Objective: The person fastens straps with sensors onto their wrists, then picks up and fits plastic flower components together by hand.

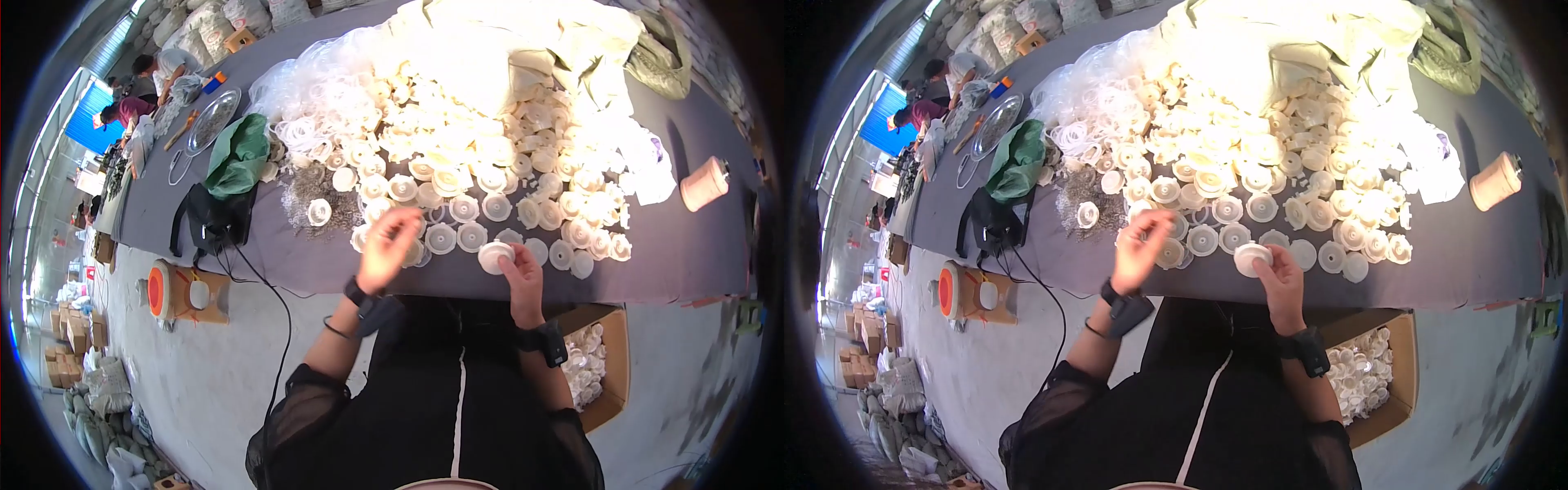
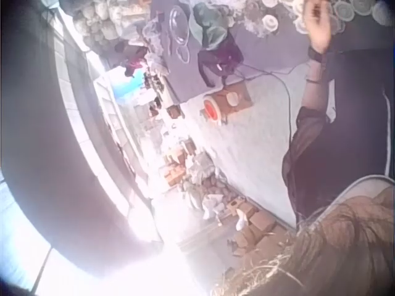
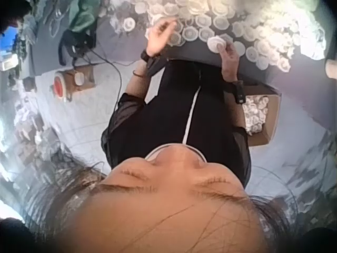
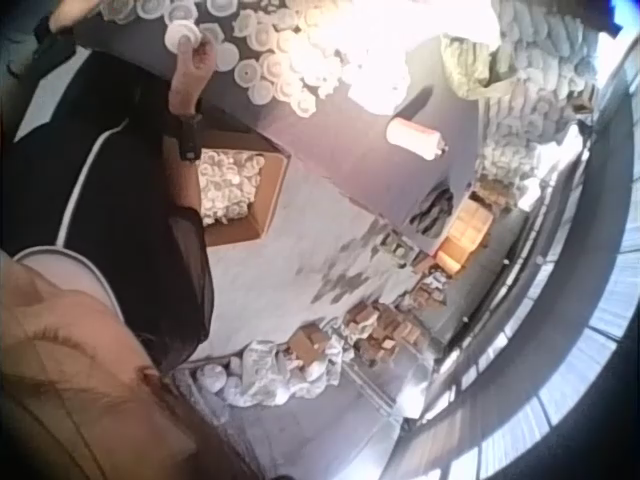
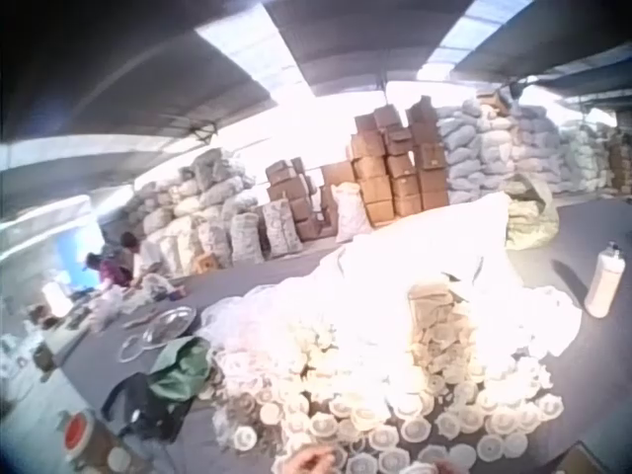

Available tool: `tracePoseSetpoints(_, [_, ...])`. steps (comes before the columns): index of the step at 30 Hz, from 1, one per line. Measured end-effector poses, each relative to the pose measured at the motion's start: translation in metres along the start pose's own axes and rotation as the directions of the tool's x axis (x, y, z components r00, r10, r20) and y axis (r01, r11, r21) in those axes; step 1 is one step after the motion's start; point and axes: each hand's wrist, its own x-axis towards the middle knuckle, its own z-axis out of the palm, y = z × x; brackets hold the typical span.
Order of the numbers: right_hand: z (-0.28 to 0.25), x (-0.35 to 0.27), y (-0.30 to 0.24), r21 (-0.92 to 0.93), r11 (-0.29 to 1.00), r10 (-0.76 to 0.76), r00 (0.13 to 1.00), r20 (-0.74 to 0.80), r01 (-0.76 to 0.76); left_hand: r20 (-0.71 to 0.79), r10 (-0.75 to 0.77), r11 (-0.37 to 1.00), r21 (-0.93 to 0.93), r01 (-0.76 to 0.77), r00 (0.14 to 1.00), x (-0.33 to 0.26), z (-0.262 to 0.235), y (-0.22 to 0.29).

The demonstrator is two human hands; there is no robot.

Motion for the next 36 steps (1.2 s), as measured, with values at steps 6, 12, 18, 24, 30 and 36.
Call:
tracePoseSetpoints(6, [-0.003,-0.003,0.005,0.087,0.995,0.052,0.995,-0.083,-0.044,-0.102,0.149,0.679,0.734,-0.027,0.984,0.05,-0.104,-0.053])
tracePoseSetpoints(12, [-0.003,-0.003,0.007,0.095,0.993,0.08,0.992,-0.1,-0.071,-0.015,0.048,0.396,0.918,-0.005,0.999,0.063,-0.096,-0.077])
tracePoseSetpoints(18, [-0.006,-0.004,0.005,0.093,0.99,0.115,0.988,-0.103,-0.106,-0.062,-0.045,0.514,0.855,0.077,0.997,0.066,-0.097,-0.08])
tracePoseSetpoints(24, [0.0,-0.005,0.007,0.122,0.988,0.102,0.992,-0.079,-0.092,-0.176,-0.329,0.43,0.847,0.313,0.928,0.083,-0.099,-0.074])
tracePoseSetpoints(30, [-0.005,-0.008,0.0,0.124,0.973,0.206,0.976,-0.077,-0.195,-0.25,0.133,0.742,0.666,0.071,0.959,0.074,-0.106,-0.077])
tracePoseSetpoints(36, [-0.006,-0.005,0.001,0.371,0.882,0.307,0.952,0.018,-0.291,-0.461,-0.023,0.977,0.179,0.119,0.887,0.07,-0.106,-0.073])
